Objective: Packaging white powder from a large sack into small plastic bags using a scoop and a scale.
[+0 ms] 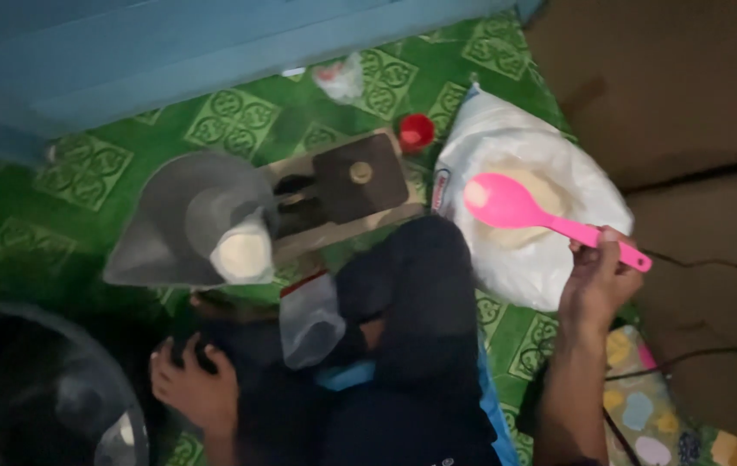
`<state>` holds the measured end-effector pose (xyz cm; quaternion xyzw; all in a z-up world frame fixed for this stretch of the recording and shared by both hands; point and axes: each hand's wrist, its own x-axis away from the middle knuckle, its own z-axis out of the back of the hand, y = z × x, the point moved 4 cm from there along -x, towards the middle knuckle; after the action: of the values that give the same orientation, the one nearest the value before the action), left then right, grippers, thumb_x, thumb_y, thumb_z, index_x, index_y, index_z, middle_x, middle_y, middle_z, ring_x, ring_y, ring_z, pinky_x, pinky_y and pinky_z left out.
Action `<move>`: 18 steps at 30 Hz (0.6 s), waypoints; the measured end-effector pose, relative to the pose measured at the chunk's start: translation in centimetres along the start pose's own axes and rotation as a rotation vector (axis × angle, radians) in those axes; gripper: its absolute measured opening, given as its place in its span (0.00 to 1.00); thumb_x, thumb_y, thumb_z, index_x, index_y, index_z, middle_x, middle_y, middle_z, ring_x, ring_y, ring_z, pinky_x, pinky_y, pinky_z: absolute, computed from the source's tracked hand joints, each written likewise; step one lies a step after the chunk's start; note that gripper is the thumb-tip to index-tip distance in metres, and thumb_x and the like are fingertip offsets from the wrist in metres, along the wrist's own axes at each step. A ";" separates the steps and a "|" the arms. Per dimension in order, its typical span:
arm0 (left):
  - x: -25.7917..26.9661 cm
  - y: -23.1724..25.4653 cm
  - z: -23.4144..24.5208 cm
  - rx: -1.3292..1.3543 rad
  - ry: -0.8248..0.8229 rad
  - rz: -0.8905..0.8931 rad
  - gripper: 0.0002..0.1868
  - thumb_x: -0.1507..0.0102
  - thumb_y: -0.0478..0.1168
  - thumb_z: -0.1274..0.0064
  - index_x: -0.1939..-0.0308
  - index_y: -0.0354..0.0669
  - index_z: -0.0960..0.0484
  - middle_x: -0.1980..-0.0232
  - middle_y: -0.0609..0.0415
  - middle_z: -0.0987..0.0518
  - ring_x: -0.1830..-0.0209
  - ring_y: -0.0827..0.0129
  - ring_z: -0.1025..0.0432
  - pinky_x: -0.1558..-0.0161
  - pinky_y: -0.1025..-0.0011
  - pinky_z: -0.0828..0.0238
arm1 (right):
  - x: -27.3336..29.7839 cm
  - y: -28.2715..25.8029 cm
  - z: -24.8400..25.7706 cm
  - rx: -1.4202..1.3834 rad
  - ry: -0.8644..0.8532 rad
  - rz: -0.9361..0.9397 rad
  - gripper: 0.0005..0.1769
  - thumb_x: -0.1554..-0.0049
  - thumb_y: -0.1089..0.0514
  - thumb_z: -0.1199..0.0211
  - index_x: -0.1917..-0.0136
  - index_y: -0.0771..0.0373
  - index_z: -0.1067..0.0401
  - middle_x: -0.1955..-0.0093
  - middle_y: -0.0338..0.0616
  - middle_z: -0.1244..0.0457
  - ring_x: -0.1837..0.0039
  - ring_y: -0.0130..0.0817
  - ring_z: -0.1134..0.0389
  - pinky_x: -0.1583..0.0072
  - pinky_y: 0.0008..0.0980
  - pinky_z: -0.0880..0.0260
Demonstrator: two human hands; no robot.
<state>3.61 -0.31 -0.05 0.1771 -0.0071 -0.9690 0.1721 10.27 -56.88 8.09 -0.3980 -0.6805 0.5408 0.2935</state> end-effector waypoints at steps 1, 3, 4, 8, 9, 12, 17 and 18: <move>-0.1 0.0 0.2 -0.006 0.002 0.018 0.15 0.30 0.46 0.56 0.51 0.46 0.15 0.37 0.42 0.27 0.33 0.45 0.36 0.38 0.48 0.42 | 0.9 -1.0 -1.1 -0.001 -0.019 -0.004 0.03 0.39 0.61 0.40 0.53 0.63 0.31 0.68 0.40 0.41 0.64 0.27 0.37 0.56 0.26 0.29; -0.4 -0.1 0.8 0.072 0.020 0.009 0.16 0.29 0.48 0.59 0.52 0.45 0.17 0.36 0.42 0.27 0.34 0.42 0.36 0.41 0.46 0.41 | 2.7 -2.7 -3.5 -0.026 -0.071 -0.036 0.01 0.39 0.63 0.42 0.54 0.62 0.32 0.62 0.43 0.36 0.63 0.30 0.35 0.57 0.24 0.30; -0.4 -0.2 0.8 0.063 0.022 0.031 0.16 0.29 0.48 0.59 0.52 0.45 0.17 0.36 0.42 0.27 0.34 0.42 0.36 0.41 0.46 0.41 | 3.8 -3.5 -4.6 -0.026 -0.094 -0.044 0.01 0.39 0.63 0.42 0.54 0.62 0.32 0.62 0.43 0.36 0.63 0.30 0.35 0.57 0.24 0.30; -0.4 -0.8 0.7 0.118 0.029 0.077 0.14 0.38 0.44 0.52 0.50 0.49 0.19 0.37 0.46 0.27 0.33 0.46 0.36 0.37 0.43 0.44 | 7.5 -5.4 -8.7 0.007 -0.285 -0.036 0.03 0.39 0.60 0.42 0.54 0.60 0.32 0.58 0.45 0.36 0.62 0.31 0.36 0.54 0.26 0.31; -0.5 -0.8 0.6 0.116 0.021 0.073 0.13 0.38 0.42 0.51 0.50 0.50 0.19 0.37 0.47 0.27 0.32 0.47 0.37 0.37 0.41 0.45 | 8.3 -5.6 -9.6 0.000 -0.325 -0.034 0.04 0.39 0.59 0.41 0.54 0.61 0.32 0.57 0.45 0.36 0.61 0.33 0.36 0.54 0.27 0.31; -0.4 -1.3 0.6 0.150 0.013 0.108 0.14 0.38 0.45 0.52 0.50 0.52 0.19 0.37 0.49 0.28 0.32 0.48 0.38 0.38 0.41 0.45 | 10.9 -6.9 -12.8 0.027 -0.409 -0.048 0.05 0.39 0.59 0.42 0.53 0.63 0.30 0.58 0.44 0.36 0.62 0.30 0.36 0.55 0.25 0.33; -0.8 -1.6 1.2 0.171 0.011 0.131 0.14 0.39 0.42 0.50 0.50 0.51 0.19 0.37 0.48 0.27 0.32 0.49 0.37 0.38 0.43 0.43 | 14.1 -7.2 -15.2 0.132 -0.446 0.024 0.04 0.38 0.60 0.43 0.53 0.62 0.32 0.56 0.47 0.35 0.61 0.32 0.36 0.57 0.27 0.31; -0.8 -1.6 1.2 0.187 0.001 0.132 0.14 0.39 0.42 0.50 0.50 0.52 0.20 0.37 0.48 0.28 0.32 0.49 0.38 0.37 0.43 0.44 | 14.7 -7.3 -15.5 0.163 -0.452 0.068 0.04 0.37 0.60 0.42 0.52 0.63 0.33 0.55 0.49 0.35 0.61 0.32 0.36 0.58 0.27 0.33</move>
<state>3.38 1.45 1.20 0.1920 -0.1089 -0.9506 0.2182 13.97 -37.14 18.46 -0.2647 -0.6691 0.6789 0.1464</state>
